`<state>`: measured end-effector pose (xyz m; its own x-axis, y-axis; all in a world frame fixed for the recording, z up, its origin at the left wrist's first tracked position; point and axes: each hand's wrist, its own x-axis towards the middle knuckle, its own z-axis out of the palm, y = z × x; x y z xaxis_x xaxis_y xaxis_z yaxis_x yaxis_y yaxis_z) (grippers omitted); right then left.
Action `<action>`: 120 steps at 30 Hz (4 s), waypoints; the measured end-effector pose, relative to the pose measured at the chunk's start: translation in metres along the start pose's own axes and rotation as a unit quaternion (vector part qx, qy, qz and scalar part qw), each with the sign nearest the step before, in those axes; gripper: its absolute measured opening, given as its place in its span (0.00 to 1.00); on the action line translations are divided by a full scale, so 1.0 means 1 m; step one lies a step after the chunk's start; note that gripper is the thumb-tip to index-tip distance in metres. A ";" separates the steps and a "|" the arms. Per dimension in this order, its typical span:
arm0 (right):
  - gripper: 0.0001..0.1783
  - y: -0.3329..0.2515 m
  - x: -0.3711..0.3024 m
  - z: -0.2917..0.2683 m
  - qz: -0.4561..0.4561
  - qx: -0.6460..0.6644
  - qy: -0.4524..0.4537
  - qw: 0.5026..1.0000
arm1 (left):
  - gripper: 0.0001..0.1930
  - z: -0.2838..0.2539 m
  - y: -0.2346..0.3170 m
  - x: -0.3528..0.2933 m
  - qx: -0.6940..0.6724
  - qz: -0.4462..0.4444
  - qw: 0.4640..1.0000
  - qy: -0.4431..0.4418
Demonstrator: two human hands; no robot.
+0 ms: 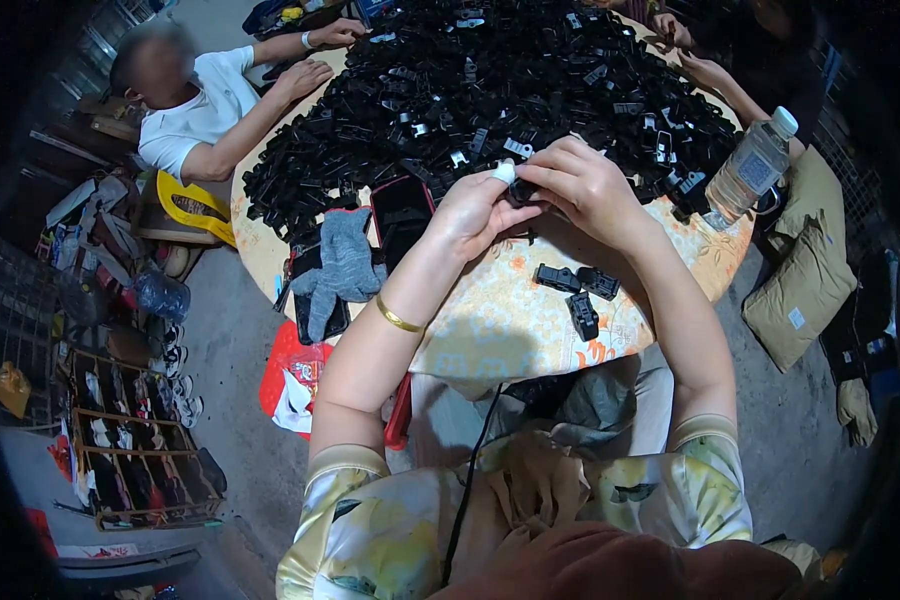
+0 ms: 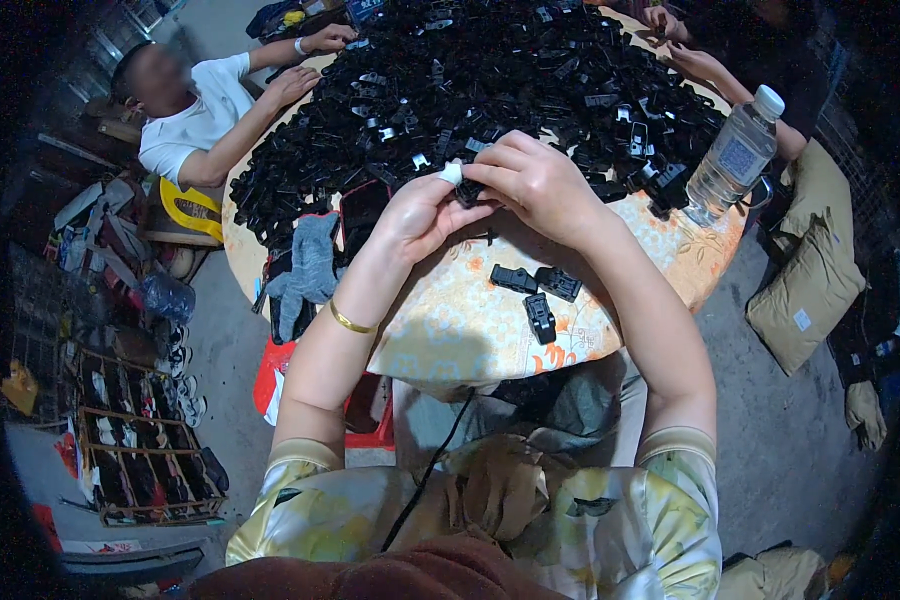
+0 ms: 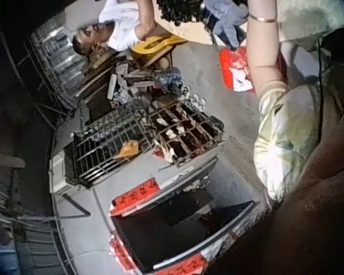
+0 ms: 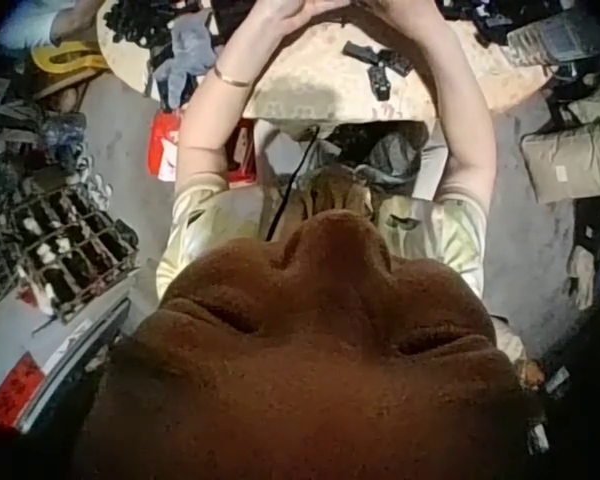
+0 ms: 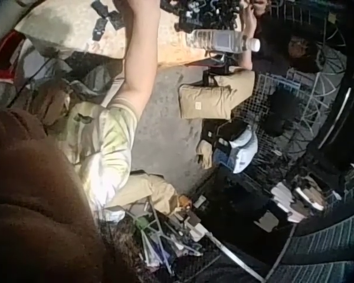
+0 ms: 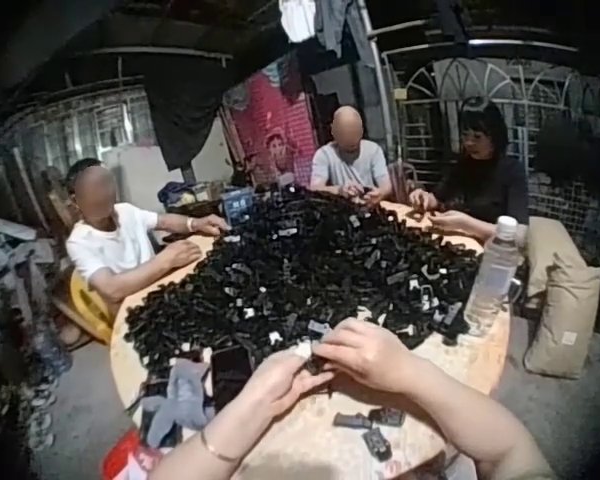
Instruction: Sorting and inspecting small black plastic components on a production table.
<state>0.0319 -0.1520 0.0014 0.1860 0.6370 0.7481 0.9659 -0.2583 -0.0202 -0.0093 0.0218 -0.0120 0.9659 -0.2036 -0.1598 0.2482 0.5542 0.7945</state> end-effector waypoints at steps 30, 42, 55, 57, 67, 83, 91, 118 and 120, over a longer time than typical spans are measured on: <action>0.13 0.050 -0.028 -0.012 0.273 0.068 -0.115 0.953 | 0.15 0.009 -0.025 -0.010 0.567 0.177 0.758 -0.268; 0.13 0.041 -0.022 0.003 0.279 0.039 -0.094 0.955 | 0.09 0.001 -0.026 0.006 0.713 0.342 0.608 0.064; 0.15 0.022 -0.008 0.013 0.341 0.274 0.046 0.898 | 0.17 -0.001 -0.005 0.007 0.286 0.083 0.950 0.097; 0.14 0.008 -0.003 0.010 0.271 0.291 0.005 0.918 | 0.17 -0.003 -0.004 0.008 0.231 0.070 0.968 0.064; 0.16 0.013 -0.006 0.010 0.322 0.349 0.100 0.874 | 0.15 -0.008 0.011 0.006 -0.061 0.005 0.987 -0.146; 0.16 -0.007 -0.002 0.016 0.315 0.244 0.133 0.907 | 0.23 0.001 -0.001 0.005 0.044 0.148 0.986 -0.065; 0.17 -0.011 -0.001 0.016 0.260 0.173 0.135 0.940 | 0.23 0.010 -0.001 -0.002 0.104 0.187 0.977 0.021; 0.09 0.053 -0.030 0.004 0.268 0.001 -0.187 0.945 | 0.10 0.024 -0.042 0.009 0.688 0.375 0.619 -0.055; 0.08 0.055 -0.030 0.005 0.261 0.011 -0.193 0.946 | 0.10 0.020 -0.043 0.012 0.700 0.367 0.609 -0.058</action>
<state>0.0805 -0.1821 -0.0254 0.6870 0.6453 0.3340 0.7264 -0.5985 -0.3379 -0.0095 -0.0203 -0.0363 0.7470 -0.4159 0.5186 -0.6321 -0.6860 0.3603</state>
